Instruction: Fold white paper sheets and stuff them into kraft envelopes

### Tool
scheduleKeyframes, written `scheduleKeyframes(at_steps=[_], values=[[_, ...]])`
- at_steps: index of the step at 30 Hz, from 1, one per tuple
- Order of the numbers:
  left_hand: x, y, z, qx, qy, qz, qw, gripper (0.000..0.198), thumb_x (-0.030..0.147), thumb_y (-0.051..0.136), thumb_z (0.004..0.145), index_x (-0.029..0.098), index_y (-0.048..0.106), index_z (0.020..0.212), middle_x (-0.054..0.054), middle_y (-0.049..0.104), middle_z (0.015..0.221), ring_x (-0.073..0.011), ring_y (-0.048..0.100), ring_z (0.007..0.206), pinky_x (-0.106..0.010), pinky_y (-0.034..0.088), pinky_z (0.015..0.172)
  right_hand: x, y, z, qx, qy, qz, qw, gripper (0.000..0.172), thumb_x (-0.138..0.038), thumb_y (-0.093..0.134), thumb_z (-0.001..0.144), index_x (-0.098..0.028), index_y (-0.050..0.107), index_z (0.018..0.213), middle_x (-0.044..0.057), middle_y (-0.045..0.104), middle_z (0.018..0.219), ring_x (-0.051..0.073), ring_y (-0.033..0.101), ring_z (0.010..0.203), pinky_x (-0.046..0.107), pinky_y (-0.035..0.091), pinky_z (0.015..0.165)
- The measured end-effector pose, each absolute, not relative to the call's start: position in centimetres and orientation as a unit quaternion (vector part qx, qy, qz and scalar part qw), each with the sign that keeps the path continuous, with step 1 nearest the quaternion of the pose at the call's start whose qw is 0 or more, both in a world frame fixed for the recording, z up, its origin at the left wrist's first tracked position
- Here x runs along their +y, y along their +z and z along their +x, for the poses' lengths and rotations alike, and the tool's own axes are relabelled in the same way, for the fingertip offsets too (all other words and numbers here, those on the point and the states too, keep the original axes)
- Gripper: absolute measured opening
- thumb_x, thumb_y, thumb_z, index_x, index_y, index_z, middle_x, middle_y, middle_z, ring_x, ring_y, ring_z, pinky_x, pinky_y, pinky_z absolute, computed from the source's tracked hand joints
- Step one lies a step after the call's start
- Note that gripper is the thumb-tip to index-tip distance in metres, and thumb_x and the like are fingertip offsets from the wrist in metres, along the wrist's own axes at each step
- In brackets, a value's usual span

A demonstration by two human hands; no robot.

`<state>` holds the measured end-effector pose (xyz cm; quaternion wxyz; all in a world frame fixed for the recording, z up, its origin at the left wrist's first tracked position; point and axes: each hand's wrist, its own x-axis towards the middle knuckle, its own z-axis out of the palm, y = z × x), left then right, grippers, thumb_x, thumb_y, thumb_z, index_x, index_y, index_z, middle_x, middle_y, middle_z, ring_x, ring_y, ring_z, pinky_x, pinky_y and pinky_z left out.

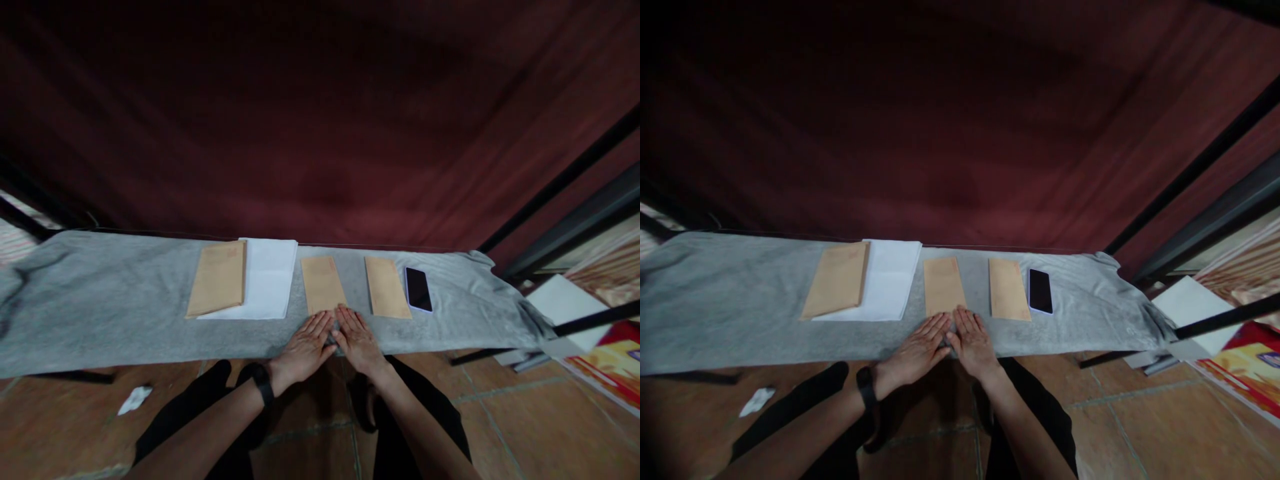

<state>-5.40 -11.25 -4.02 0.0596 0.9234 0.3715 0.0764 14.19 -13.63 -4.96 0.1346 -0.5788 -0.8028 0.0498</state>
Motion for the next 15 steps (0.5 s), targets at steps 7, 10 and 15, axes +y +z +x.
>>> scheduleKeyframes(at_steps=[7,10,15], values=[[-12.1,-3.9,-7.0,0.402,0.079,0.911,0.039,0.067,0.053,0.035,0.101,0.008,0.037,0.151,-0.018,0.036,0.158,-0.0264,0.029,0.149,-0.043,0.029,0.120,-13.9,-5.2,15.7,-0.792,-0.005,-0.601,0.106,0.058,-0.044,0.026,0.107,-0.012,0.031,0.155,0.011,0.036,0.159,0.024,0.034,0.148,0.044,0.028,0.121],[-12.0,-3.4,-7.0,0.421,0.084,0.902,0.042,0.063,0.050,0.038,0.101,0.006,0.045,0.146,-0.021,0.042,0.154,-0.0289,0.037,0.146,-0.044,0.034,0.117,-13.9,-4.9,15.9,-0.794,-0.009,-0.599,0.103,0.058,-0.043,0.025,0.107,-0.012,0.034,0.154,0.012,0.038,0.158,0.024,0.035,0.147,0.045,0.029,0.121],[-11.2,-2.7,-6.7,0.423,0.089,0.901,0.028,0.044,0.029,0.041,0.101,0.008,0.054,0.138,-0.020,0.053,0.146,-0.0273,0.051,0.136,-0.042,0.044,0.110,-13.0,-3.9,14.3,-0.792,0.013,-0.599,0.117,0.057,-0.044,0.021,0.107,-0.014,0.035,0.154,0.010,0.037,0.158,0.023,0.032,0.149,0.046,0.025,0.123]])
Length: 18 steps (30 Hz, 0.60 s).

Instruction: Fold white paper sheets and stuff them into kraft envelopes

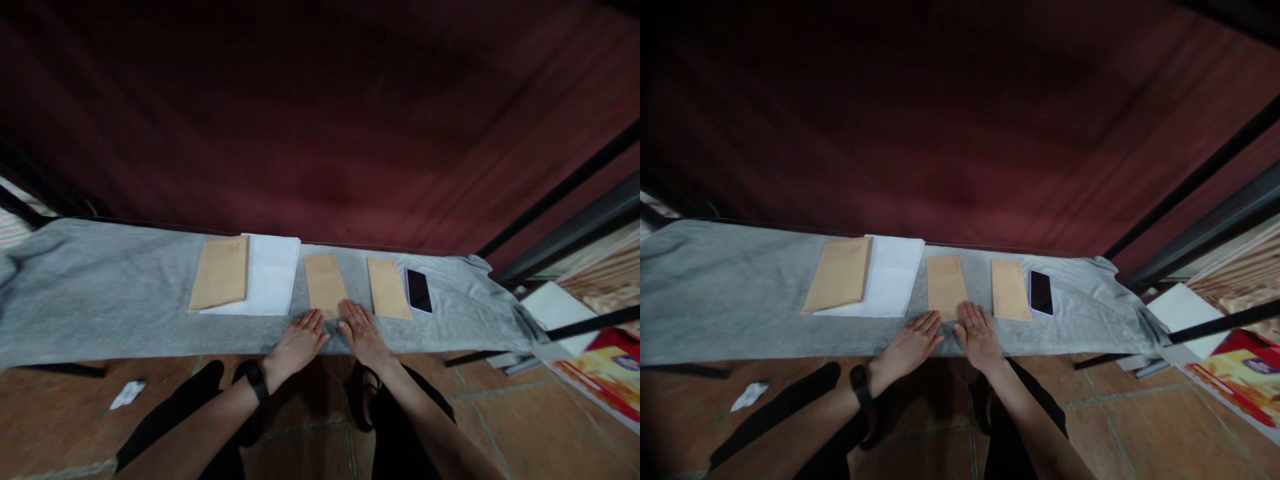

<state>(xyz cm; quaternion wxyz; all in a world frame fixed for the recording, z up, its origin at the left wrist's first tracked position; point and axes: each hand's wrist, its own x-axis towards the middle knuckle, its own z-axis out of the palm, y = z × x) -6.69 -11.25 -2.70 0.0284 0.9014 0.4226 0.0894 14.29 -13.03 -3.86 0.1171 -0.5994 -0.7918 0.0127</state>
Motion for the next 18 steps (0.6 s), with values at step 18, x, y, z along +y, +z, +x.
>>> scheduleKeyframes(at_steps=[18], values=[[-8.8,-1.2,-6.7,0.417,0.036,0.908,0.013,0.041,0.000,0.041,0.090,0.014,0.058,0.125,-0.016,0.061,0.134,-0.0265,0.057,0.126,-0.040,0.049,0.099,-8.2,-4.6,12.7,-0.798,0.068,-0.589,0.109,0.061,-0.047,0.011,0.106,-0.016,0.028,0.157,0.009,0.029,0.162,0.021,0.027,0.151,0.044,0.024,0.123]])
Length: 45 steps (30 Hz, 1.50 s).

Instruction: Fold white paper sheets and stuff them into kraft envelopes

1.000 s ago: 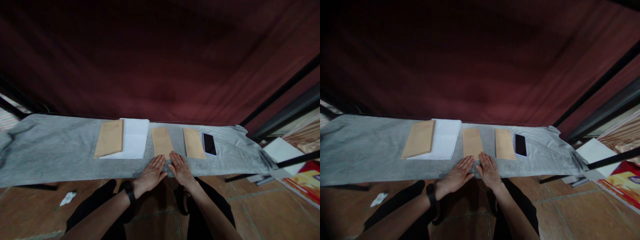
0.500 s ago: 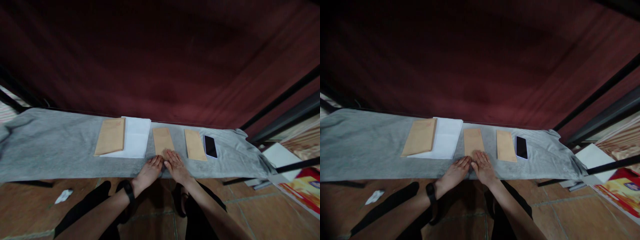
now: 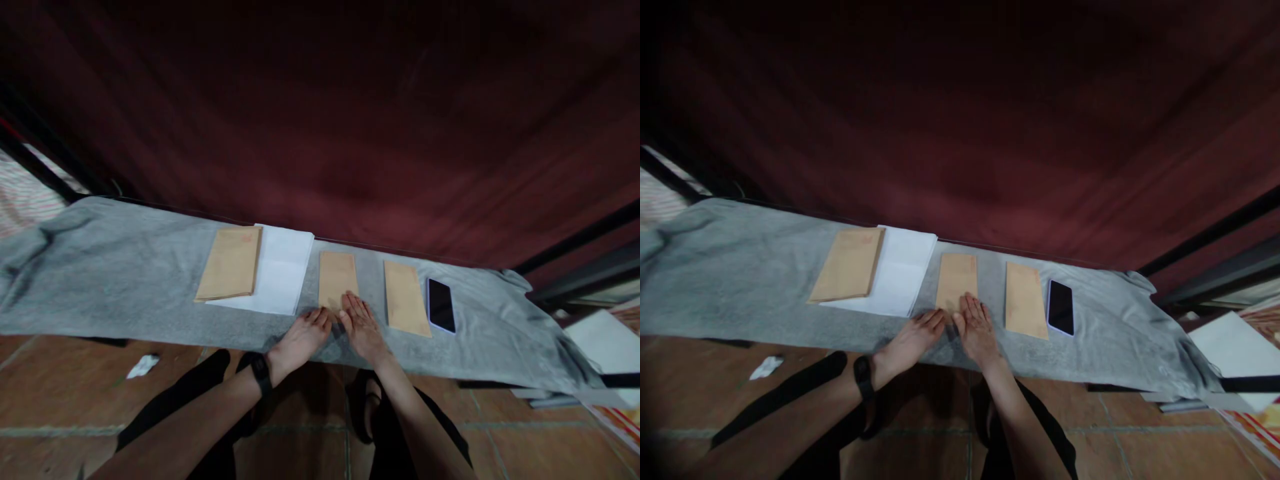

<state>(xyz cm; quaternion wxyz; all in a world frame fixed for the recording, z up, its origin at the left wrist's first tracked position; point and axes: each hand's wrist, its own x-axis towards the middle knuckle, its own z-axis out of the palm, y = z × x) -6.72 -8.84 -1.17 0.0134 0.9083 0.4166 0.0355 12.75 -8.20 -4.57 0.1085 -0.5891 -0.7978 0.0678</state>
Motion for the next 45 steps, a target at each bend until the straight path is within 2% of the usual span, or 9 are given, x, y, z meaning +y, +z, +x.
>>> scheduleKeyframes(at_steps=[6,9,12,16,24,29,32,37,45], values=[[-8.7,-1.2,-6.4,0.428,0.039,0.903,0.012,0.034,0.005,0.040,0.095,0.014,0.058,0.121,-0.013,0.064,0.127,-0.0244,0.058,0.122,-0.038,0.046,0.102,-8.6,-4.9,12.3,-0.798,0.042,-0.594,0.093,0.057,-0.044,0.015,0.107,-0.021,0.029,0.157,0.007,0.022,0.165,0.024,0.023,0.152,0.048,0.019,0.123],[-9.1,-2.3,-5.3,0.427,0.067,0.902,0.005,0.040,0.014,0.038,0.099,0.009,0.048,0.138,-0.017,0.052,0.146,-0.0256,0.046,0.138,-0.042,0.034,0.115,-8.6,-5.1,12.4,-0.803,0.039,-0.588,0.087,0.057,-0.041,0.012,0.107,-0.021,0.028,0.157,0.006,0.020,0.165,0.023,0.021,0.152,0.048,0.018,0.123],[-9.7,-3.2,-4.7,0.423,0.086,0.902,0.020,0.056,0.036,0.039,0.102,0.002,0.038,0.147,-0.023,0.039,0.156,-0.0297,0.031,0.148,-0.046,0.021,0.122,-8.4,-5.3,12.7,-0.802,0.037,-0.589,0.086,0.057,-0.040,0.011,0.106,-0.021,0.025,0.158,0.006,0.020,0.166,0.022,0.020,0.153,0.047,0.018,0.123],[-10.2,-3.4,-5.0,0.404,0.101,0.908,0.043,0.068,0.049,0.042,0.100,0.008,0.031,0.153,-0.021,0.030,0.161,-0.0319,0.020,0.152,-0.048,0.013,0.123,-7.9,-5.7,13.4,-0.788,0.032,-0.609,0.081,0.059,-0.042,0.012,0.106,-0.020,0.018,0.160,0.006,0.020,0.166,0.023,0.021,0.152,0.048,0.018,0.123],[-10.1,-3.1,-5.4,0.391,0.112,0.911,0.067,0.064,0.052,0.041,0.100,0.021,0.031,0.155,-0.010,0.031,0.162,-0.0304,0.016,0.153,-0.050,0.012,0.123,-6.9,-6.0,14.3,-0.761,0.031,-0.644,0.068,0.061,-0.042,0.011,0.105,-0.016,0.018,0.160,0.009,0.024,0.165,0.023,0.020,0.153,0.049,0.019,0.123],[-10.2,-3.1,-5.4,0.394,0.105,0.911,0.057,0.063,0.054,0.038,0.101,0.018,0.036,0.152,-0.013,0.036,0.160,-0.0313,0.018,0.152,-0.050,0.011,0.122,-7.8,-5.6,13.8,-0.764,0.042,-0.642,0.059,0.063,-0.044,0.011,0.105,-0.012,0.020,0.159,0.011,0.022,0.165,0.024,0.019,0.153,0.049,0.016,0.123],[-10.3,-3.3,-5.5,0.394,0.094,0.913,0.056,0.063,0.053,0.038,0.101,0.015,0.039,0.150,-0.014,0.036,0.160,-0.0315,0.016,0.153,-0.049,0.011,0.122,-8.9,-5.6,13.7,-0.790,0.069,-0.604,0.074,0.062,-0.046,0.013,0.105,-0.016,0.021,0.159,0.009,0.022,0.165,0.022,0.020,0.153,0.048,0.017,0.123],[-10.3,-3.5,-5.4,0.399,0.110,0.909,0.057,0.060,0.052,0.040,0.100,0.019,0.040,0.150,-0.011,0.034,0.161,-0.0314,0.017,0.152,-0.051,0.014,0.122,-9.3,-5.1,14.1,-0.816,0.115,-0.561,0.080,0.057,-0.046,0.013,0.106,-0.024,0.025,0.158,0.006,0.026,0.164,0.019,0.022,0.152,0.047,0.021,0.123],[-10.4,-3.3,-5.3,0.401,0.128,0.905,0.060,0.053,0.050,0.040,0.100,0.025,0.044,0.147,-0.009,0.041,0.157,-0.0344,0.024,0.150,-0.056,0.015,0.121,-6.5,-4.0,14.5,-0.821,0.126,-0.555,0.054,0.059,-0.048,0.012,0.106,-0.022,0.018,0.159,0.006,0.023,0.165,0.020,0.019,0.153,0.047,0.019,0.124]])
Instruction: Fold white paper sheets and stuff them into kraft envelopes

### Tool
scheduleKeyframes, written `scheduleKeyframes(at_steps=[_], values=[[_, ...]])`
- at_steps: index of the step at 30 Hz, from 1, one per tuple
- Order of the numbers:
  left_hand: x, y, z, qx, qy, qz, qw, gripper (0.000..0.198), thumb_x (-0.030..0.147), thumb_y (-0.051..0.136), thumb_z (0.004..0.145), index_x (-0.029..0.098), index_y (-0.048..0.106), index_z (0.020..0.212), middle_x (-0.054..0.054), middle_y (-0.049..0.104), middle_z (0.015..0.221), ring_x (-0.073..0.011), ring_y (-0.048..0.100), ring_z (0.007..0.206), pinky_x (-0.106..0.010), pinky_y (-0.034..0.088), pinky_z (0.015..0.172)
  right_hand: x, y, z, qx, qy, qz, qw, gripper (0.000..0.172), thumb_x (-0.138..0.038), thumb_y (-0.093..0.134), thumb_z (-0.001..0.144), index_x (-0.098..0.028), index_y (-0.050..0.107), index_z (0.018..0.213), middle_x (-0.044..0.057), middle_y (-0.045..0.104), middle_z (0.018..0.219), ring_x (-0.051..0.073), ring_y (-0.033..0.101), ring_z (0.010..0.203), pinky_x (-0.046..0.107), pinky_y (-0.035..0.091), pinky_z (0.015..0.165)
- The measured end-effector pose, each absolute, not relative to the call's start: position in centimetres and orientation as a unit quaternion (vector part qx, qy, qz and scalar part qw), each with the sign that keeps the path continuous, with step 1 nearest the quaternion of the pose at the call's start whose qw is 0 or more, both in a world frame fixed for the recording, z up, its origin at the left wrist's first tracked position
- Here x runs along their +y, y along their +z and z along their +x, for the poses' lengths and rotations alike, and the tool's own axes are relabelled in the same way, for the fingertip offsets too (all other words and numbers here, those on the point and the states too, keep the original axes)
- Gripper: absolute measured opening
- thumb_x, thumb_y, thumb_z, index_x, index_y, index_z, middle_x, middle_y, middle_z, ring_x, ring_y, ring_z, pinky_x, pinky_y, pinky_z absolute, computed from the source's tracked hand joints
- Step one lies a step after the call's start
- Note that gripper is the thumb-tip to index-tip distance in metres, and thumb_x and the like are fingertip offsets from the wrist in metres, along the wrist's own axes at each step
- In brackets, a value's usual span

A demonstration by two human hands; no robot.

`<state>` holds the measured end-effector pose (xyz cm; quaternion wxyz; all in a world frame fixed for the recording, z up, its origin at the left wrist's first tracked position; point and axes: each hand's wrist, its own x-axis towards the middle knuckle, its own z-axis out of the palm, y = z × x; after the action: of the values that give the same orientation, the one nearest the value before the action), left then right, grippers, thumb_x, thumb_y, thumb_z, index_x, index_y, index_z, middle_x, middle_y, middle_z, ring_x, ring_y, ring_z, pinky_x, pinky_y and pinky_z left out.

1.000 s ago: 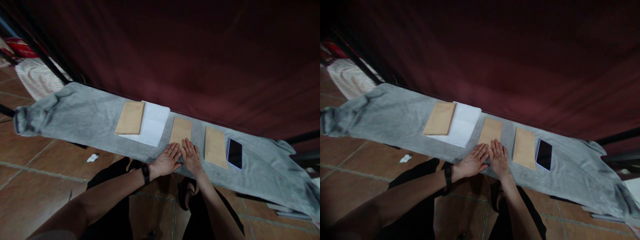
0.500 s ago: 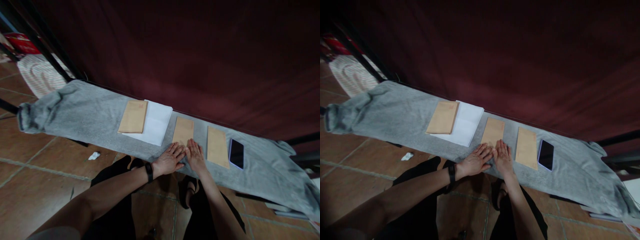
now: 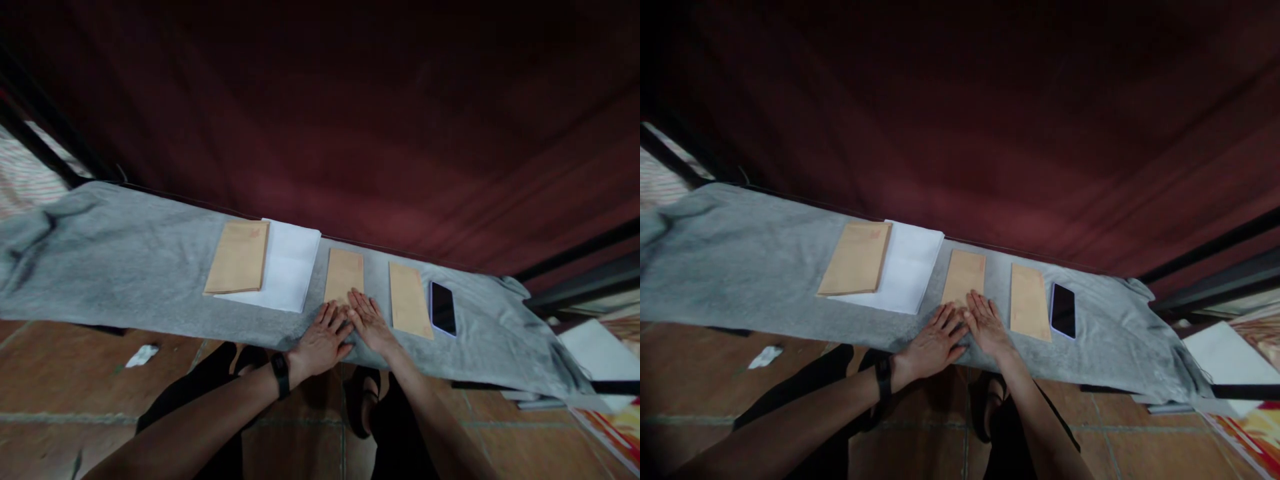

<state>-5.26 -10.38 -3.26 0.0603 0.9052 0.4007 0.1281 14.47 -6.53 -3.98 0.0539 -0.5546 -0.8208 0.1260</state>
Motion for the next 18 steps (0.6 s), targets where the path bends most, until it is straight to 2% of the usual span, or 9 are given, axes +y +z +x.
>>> scheduleKeyframes(at_steps=[6,18], values=[[-10.3,-3.3,-5.2,0.403,0.138,0.903,0.055,0.052,0.051,0.039,0.101,0.028,0.047,0.146,-0.008,0.040,0.158,-0.0353,0.026,0.149,-0.056,0.018,0.120,-2.1,-4.3,13.7,-0.818,0.087,-0.567,0.038,0.060,-0.046,0.013,0.106,-0.020,0.017,0.159,0.006,0.020,0.165,0.018,0.015,0.154,0.046,0.017,0.124],[-10.1,-4.3,-5.1,0.411,0.146,0.899,0.042,0.054,0.052,0.043,0.099,0.029,0.046,0.148,-0.010,0.037,0.160,-0.0362,0.026,0.149,-0.053,0.022,0.119,4.4,-4.1,11.4,-0.796,0.006,-0.602,0.061,0.054,-0.038,0.027,0.107,-0.019,0.027,0.157,0.011,0.024,0.164,0.023,0.022,0.152,0.049,0.018,0.123]])
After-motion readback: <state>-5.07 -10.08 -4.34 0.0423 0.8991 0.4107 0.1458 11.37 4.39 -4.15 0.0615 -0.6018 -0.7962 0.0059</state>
